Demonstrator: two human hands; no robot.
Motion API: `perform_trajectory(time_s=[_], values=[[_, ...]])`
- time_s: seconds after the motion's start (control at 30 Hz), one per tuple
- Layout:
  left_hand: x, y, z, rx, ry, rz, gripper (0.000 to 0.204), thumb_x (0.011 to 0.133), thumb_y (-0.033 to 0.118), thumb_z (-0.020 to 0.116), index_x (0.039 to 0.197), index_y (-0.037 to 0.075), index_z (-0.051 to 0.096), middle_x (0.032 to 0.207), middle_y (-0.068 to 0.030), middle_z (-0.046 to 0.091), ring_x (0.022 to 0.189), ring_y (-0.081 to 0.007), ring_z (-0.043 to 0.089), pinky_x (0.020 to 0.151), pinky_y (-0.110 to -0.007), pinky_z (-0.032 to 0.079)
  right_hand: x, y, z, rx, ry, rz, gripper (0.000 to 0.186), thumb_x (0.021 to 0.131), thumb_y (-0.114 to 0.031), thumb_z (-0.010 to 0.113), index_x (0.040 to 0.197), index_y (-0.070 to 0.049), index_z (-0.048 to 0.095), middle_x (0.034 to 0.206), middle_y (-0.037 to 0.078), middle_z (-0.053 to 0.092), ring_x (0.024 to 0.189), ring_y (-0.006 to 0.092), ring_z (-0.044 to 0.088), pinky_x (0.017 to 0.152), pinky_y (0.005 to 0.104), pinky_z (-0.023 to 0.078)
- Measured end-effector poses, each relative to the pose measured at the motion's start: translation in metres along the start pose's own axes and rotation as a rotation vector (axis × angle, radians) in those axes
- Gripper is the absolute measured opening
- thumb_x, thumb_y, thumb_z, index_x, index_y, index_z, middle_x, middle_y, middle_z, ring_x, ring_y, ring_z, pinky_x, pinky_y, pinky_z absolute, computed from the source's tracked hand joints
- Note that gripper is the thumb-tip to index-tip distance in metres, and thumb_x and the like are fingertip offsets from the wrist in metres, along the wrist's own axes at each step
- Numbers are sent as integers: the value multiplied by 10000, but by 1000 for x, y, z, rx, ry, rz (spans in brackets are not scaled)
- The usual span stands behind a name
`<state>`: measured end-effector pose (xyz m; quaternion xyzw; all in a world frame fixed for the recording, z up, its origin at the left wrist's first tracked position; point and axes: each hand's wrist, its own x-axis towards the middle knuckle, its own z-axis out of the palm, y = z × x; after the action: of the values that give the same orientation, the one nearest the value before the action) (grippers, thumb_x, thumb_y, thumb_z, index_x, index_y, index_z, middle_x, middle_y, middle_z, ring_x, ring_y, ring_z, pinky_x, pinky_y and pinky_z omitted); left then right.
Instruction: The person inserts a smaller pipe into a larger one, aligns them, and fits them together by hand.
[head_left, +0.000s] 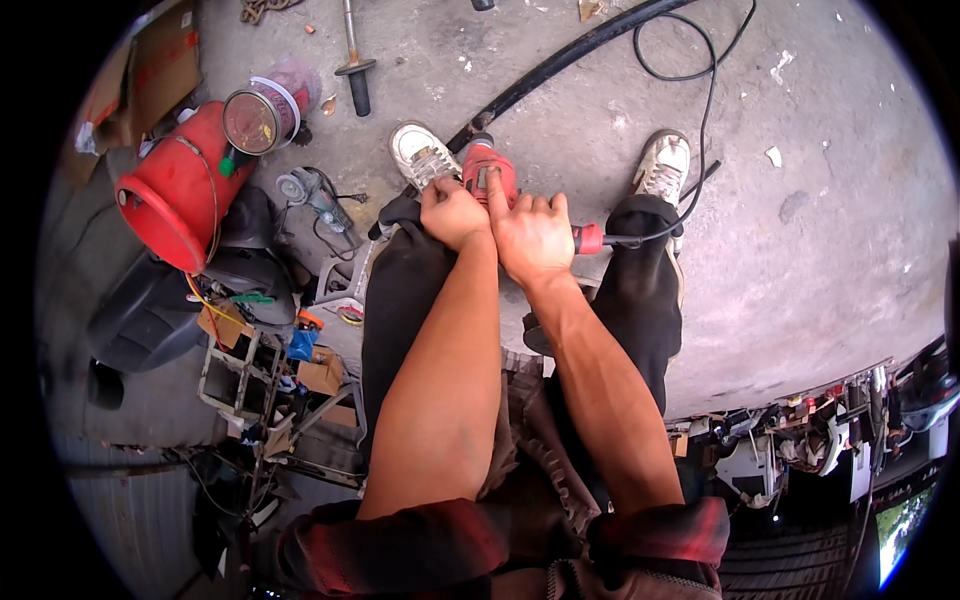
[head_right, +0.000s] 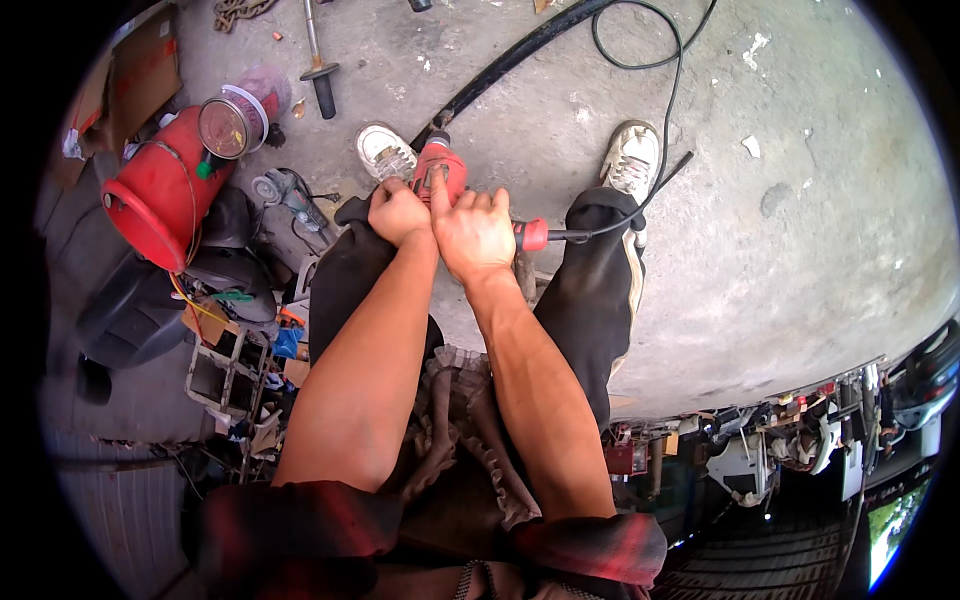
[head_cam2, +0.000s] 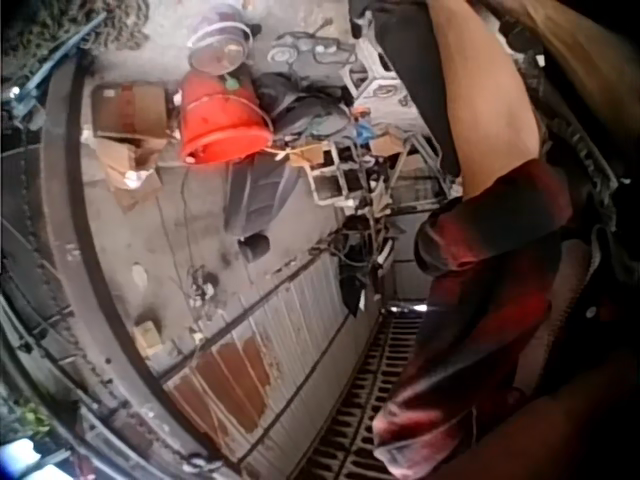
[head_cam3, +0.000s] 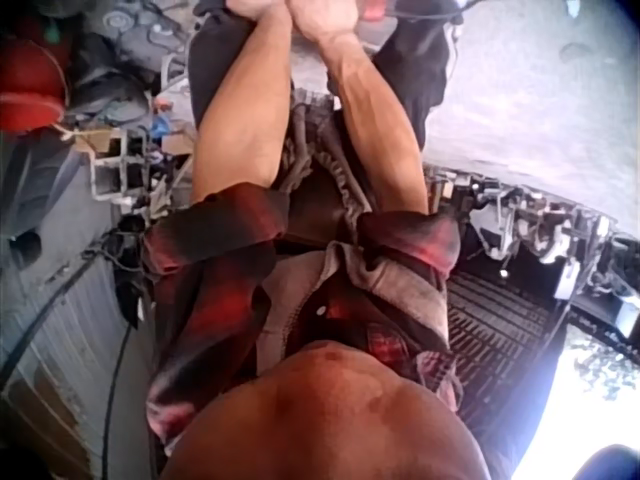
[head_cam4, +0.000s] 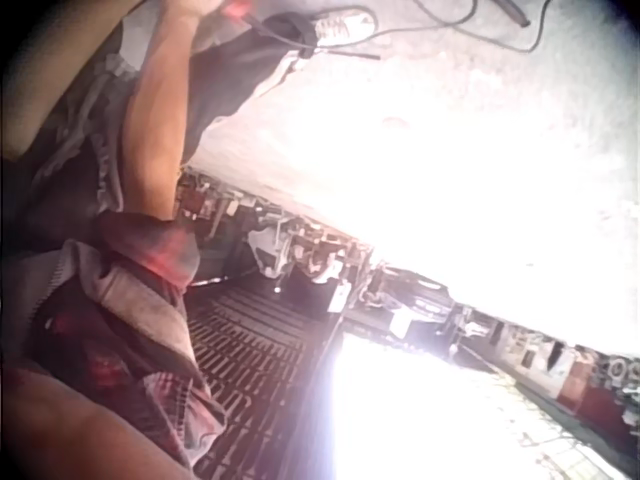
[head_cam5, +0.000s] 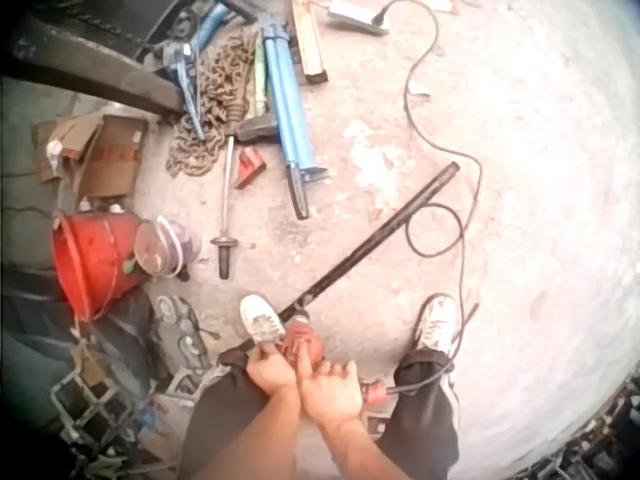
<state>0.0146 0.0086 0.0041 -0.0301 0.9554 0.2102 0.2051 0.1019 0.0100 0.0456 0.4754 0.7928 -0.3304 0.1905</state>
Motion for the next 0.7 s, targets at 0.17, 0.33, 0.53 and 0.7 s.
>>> perform_trajectory(time_s=[0.17, 0.33, 0.53, 0.7], values=[[2, 1, -1, 12, -13, -13, 304, 941, 134, 513, 987, -124, 669, 910, -224, 722, 797, -276, 692, 723, -356, 536, 2, 0, -2, 17, -11, -5, 561, 873, -181, 559, 1428, -114, 504, 779, 102, 673, 713, 236, 650, 875, 447, 419], [11, -9, 0, -13, -14, 13, 309, 944, 138, 520, 988, -131, 666, 913, -227, 721, 806, -277, 691, 719, -360, 531, 2, -5, -1, 8, 13, 5, 555, 874, -179, 560, 1423, -112, 508, 774, 99, 672, 713, 236, 650, 869, 443, 416], [7, -4, -2, -47, -31, -15, 306, 948, 133, 521, 986, -135, 663, 915, -230, 719, 818, -275, 689, 725, -356, 529, 2, -4, -2, -5, -27, -4, 556, 874, -181, 560, 1422, -106, 506, 778, 93, 669, 714, 233, 645, 870, 445, 414], [8, 1, -4, 7, -38, -5, 303, 947, 125, 516, 995, -136, 662, 937, -242, 718, 832, -284, 692, 740, -357, 532, 5, -5, -5, -13, -32, -11, 557, 873, -174, 560, 1423, -101, 505, 782, 95, 669, 709, 230, 641, 852, 436, 411]])
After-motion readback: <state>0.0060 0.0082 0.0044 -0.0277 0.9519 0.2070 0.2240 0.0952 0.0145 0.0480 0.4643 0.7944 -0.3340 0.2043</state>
